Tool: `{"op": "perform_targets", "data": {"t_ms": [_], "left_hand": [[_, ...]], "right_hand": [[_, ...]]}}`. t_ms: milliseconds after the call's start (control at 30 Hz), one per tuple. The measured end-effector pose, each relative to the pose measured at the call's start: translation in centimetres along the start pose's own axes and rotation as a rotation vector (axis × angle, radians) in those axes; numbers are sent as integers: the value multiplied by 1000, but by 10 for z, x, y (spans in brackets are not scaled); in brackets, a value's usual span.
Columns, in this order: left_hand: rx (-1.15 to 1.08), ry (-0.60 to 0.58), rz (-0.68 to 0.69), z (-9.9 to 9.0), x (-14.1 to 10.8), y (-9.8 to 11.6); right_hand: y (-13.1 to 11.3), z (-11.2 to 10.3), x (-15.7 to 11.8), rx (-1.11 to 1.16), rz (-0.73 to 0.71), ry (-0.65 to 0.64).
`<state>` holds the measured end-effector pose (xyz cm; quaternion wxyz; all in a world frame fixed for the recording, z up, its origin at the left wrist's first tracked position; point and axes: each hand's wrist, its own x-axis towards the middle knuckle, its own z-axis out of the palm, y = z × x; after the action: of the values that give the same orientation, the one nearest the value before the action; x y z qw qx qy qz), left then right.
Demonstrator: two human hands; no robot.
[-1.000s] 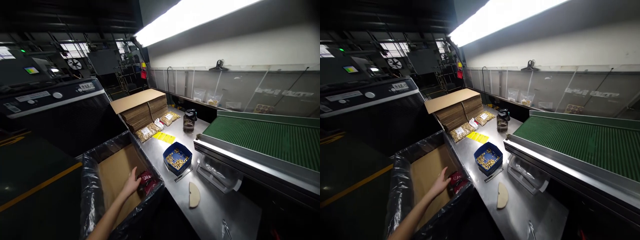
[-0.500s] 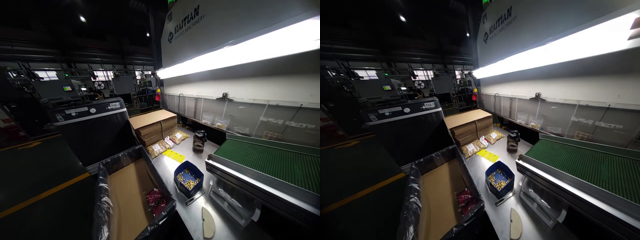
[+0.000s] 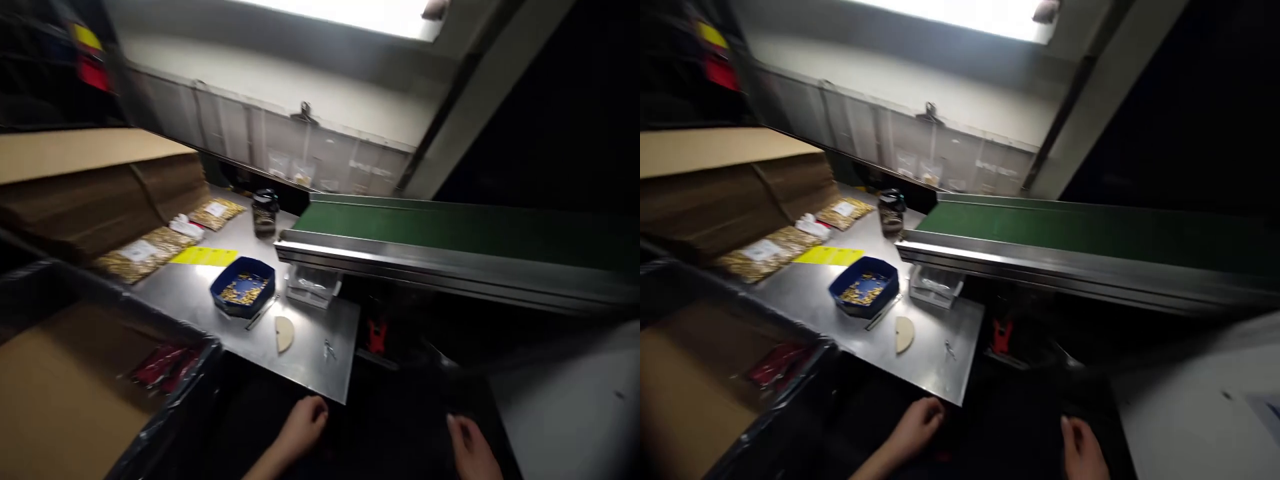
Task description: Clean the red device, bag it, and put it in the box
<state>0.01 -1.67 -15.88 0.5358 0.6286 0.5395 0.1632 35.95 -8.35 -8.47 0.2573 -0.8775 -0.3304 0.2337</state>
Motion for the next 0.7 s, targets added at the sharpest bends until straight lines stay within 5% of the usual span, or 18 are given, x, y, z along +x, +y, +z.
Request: {"op": "perform_targets", "data": {"t_ms": [267,700], "left_hand": [[-58,-5,47,-6,6,-6],[-71,-72,9,-11,13,-3]], "right_hand": [[14,-23,47,-162,-36,127],[10,45,51,-342,132,115]]}}
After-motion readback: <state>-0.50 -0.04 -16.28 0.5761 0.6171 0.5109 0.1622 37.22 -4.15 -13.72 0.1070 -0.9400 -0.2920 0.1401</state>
